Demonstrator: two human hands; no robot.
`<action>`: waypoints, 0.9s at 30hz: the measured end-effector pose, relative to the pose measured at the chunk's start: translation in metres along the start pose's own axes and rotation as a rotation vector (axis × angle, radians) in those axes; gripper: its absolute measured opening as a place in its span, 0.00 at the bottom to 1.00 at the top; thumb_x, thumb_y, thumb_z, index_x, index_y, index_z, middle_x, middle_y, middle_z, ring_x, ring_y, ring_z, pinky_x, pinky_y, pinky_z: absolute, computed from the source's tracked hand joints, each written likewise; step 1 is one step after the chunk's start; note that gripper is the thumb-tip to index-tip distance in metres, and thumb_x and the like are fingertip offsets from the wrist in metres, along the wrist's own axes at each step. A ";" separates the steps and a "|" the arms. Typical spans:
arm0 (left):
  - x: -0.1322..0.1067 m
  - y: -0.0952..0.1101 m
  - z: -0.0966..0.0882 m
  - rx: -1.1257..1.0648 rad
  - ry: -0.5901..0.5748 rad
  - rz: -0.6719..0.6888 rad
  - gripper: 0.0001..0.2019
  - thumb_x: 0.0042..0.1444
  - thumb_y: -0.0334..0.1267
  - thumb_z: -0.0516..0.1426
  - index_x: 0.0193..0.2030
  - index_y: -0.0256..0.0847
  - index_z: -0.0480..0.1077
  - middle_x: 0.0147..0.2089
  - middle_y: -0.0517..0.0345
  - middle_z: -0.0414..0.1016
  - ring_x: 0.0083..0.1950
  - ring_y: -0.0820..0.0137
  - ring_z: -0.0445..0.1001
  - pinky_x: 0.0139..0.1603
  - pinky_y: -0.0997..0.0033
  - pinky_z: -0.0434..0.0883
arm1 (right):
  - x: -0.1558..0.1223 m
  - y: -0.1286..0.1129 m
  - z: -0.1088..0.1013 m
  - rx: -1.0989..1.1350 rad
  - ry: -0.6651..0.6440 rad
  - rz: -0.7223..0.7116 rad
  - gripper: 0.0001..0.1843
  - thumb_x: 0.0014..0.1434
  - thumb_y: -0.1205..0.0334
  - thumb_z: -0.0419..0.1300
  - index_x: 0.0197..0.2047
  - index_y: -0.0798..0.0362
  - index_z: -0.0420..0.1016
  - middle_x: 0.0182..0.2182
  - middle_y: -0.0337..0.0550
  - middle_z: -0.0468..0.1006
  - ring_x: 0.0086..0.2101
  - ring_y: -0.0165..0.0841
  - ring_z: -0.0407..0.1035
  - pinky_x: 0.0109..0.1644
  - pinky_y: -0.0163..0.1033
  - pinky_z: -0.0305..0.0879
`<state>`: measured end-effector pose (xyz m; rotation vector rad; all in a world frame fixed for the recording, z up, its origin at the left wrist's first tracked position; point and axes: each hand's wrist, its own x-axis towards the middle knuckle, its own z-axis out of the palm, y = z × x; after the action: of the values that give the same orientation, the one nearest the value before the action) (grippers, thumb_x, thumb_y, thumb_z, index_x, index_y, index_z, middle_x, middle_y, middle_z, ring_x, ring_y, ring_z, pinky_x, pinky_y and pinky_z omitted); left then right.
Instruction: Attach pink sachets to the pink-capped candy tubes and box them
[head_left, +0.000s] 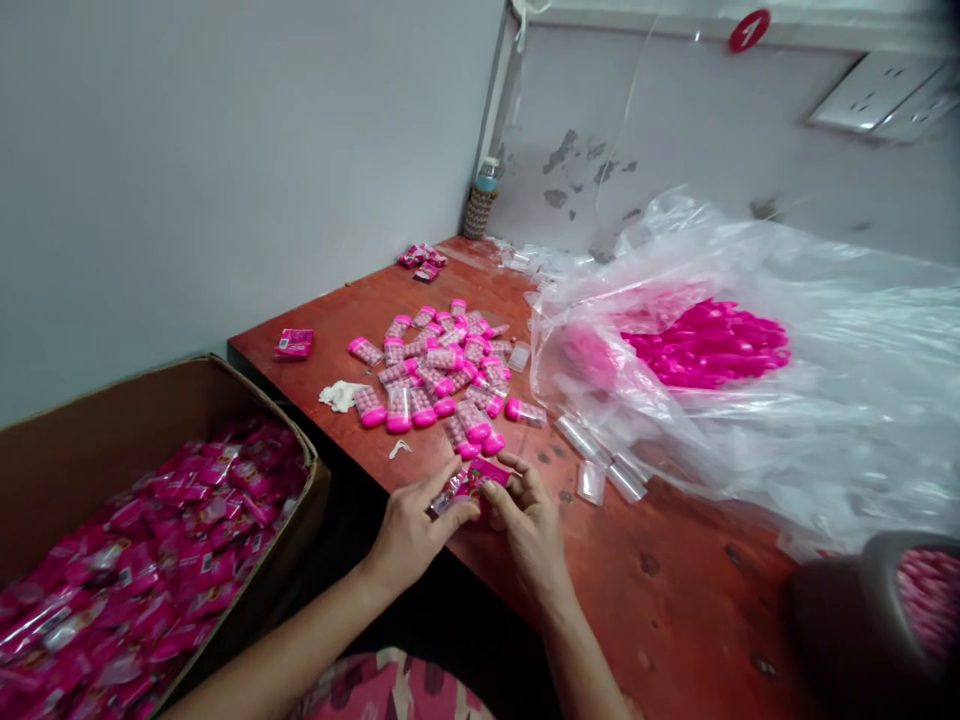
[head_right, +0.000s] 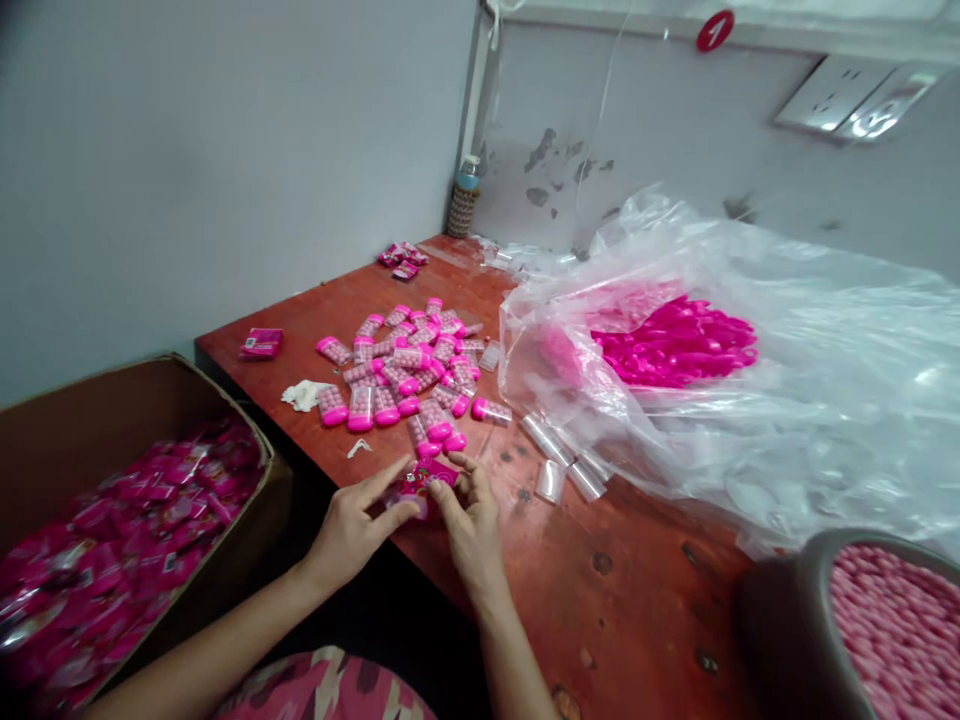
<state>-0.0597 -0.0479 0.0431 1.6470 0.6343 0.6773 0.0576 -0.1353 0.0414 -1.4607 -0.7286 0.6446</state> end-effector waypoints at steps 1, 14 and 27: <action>0.000 0.002 -0.001 -0.078 -0.037 -0.096 0.17 0.47 0.40 0.59 0.46 0.43 0.72 0.44 0.53 0.75 0.45 0.60 0.71 0.47 0.66 0.66 | 0.000 -0.002 -0.003 0.002 -0.054 0.024 0.17 0.55 0.59 0.55 0.48 0.52 0.62 0.25 0.36 0.72 0.24 0.30 0.68 0.26 0.34 0.65; -0.004 -0.007 -0.006 -0.515 -0.032 -0.539 0.12 0.41 0.41 0.62 0.24 0.31 0.74 0.23 0.52 0.74 0.24 0.71 0.71 0.27 0.74 0.68 | 0.073 -0.013 -0.045 -1.056 -0.131 -0.268 0.13 0.58 0.63 0.49 0.45 0.54 0.68 0.38 0.47 0.76 0.37 0.37 0.70 0.39 0.40 0.63; 0.019 -0.001 -0.013 -0.995 0.324 -0.683 0.09 0.40 0.35 0.64 0.25 0.34 0.69 0.21 0.59 0.72 0.20 0.75 0.70 0.20 0.78 0.70 | 0.102 0.003 -0.080 -1.390 -0.158 -0.196 0.12 0.56 0.55 0.51 0.36 0.54 0.70 0.31 0.48 0.75 0.32 0.39 0.69 0.33 0.38 0.58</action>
<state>-0.0561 -0.0256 0.0459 0.3553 0.8411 0.5933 0.1844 -0.1078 0.0448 -2.5304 -1.5774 -0.0007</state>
